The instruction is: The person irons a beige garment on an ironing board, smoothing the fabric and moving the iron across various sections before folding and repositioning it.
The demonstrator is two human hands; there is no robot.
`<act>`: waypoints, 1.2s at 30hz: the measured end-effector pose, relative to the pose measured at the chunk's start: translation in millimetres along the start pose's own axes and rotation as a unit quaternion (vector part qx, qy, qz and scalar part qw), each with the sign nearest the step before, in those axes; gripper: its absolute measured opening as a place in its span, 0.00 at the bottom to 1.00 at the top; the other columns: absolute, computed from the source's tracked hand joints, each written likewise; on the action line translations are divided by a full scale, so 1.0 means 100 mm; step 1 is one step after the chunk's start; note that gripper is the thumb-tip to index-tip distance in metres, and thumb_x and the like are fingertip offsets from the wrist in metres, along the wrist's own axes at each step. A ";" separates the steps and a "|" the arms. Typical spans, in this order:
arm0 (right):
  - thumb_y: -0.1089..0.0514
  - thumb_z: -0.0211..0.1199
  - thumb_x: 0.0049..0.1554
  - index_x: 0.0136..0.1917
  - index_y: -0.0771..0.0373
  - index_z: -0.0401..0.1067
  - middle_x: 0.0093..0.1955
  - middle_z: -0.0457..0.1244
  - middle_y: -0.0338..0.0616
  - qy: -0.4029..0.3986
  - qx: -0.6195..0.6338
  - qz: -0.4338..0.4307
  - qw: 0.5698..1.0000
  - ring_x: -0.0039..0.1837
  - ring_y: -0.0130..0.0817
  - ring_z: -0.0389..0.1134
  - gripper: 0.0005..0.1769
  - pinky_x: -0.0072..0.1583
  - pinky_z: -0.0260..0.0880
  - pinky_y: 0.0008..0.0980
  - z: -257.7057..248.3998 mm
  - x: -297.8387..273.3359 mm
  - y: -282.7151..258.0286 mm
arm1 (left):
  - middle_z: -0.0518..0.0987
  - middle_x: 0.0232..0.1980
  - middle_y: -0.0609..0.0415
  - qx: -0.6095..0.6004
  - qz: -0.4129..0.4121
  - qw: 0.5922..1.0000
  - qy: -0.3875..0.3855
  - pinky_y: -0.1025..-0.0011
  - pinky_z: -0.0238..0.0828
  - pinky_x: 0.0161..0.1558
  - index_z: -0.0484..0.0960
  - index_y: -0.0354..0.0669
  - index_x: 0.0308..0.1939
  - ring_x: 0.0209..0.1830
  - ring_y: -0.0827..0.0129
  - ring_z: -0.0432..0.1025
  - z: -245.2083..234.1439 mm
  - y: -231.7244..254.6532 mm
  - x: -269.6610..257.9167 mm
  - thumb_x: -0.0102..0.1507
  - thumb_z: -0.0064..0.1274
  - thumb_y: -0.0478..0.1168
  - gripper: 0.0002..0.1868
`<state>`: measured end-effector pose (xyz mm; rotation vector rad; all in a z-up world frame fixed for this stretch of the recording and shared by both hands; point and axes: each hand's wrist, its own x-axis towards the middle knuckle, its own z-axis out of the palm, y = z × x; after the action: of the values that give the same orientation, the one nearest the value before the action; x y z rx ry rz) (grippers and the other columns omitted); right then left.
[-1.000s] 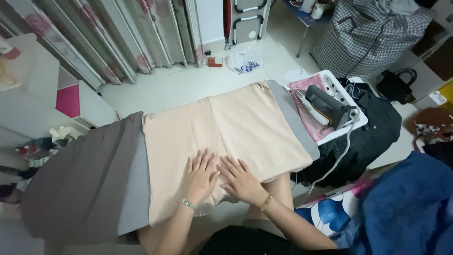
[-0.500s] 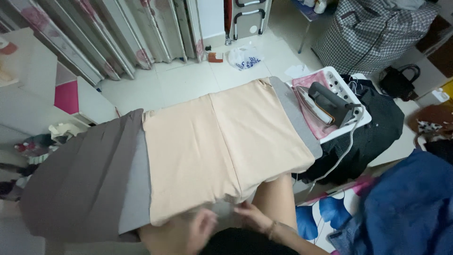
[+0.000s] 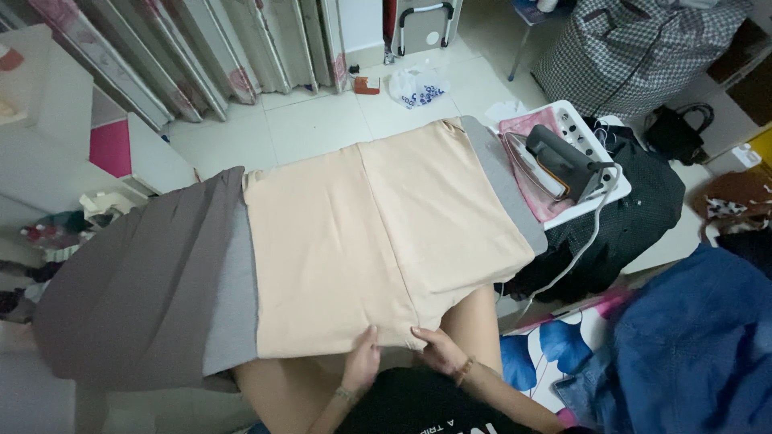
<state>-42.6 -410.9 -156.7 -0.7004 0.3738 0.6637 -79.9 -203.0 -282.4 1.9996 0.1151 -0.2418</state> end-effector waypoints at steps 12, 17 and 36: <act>0.55 0.68 0.45 0.70 0.69 0.64 0.67 0.64 0.54 0.073 -0.012 -0.039 0.996 0.66 0.46 0.65 0.41 0.69 0.64 0.46 0.00 -0.12 -0.01 | 0.73 0.71 0.50 -0.384 -0.282 0.876 0.072 0.71 0.47 0.77 0.74 0.35 0.66 0.72 0.65 0.66 -0.42 1.79 -0.37 0.54 0.64 0.41 0.36; 0.53 0.65 0.48 0.71 0.68 0.62 0.69 0.62 0.55 0.052 0.002 0.011 0.999 0.68 0.50 0.63 0.40 0.69 0.64 0.51 0.27 -0.23 -0.15 | 0.78 0.67 0.48 -0.389 -0.259 0.883 0.054 0.69 0.65 0.67 0.76 0.35 0.65 0.65 0.62 0.72 -0.38 1.65 -0.49 0.55 0.63 0.40 0.34; 0.62 0.49 0.63 0.83 0.50 0.28 0.86 0.31 0.33 -0.134 -0.063 -0.349 0.925 0.83 0.34 0.36 0.44 0.79 0.35 0.42 -0.97 0.54 -0.65 | 0.82 0.43 0.67 0.194 -0.196 0.935 -0.225 0.79 0.69 0.52 0.82 0.58 0.41 0.44 0.80 0.76 -1.48 1.05 -0.47 0.69 0.46 0.52 0.11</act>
<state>31.6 -492.3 -223.7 -0.7900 -0.1804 0.0952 -88.1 -113.1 -118.1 2.2400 0.1820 -1.0405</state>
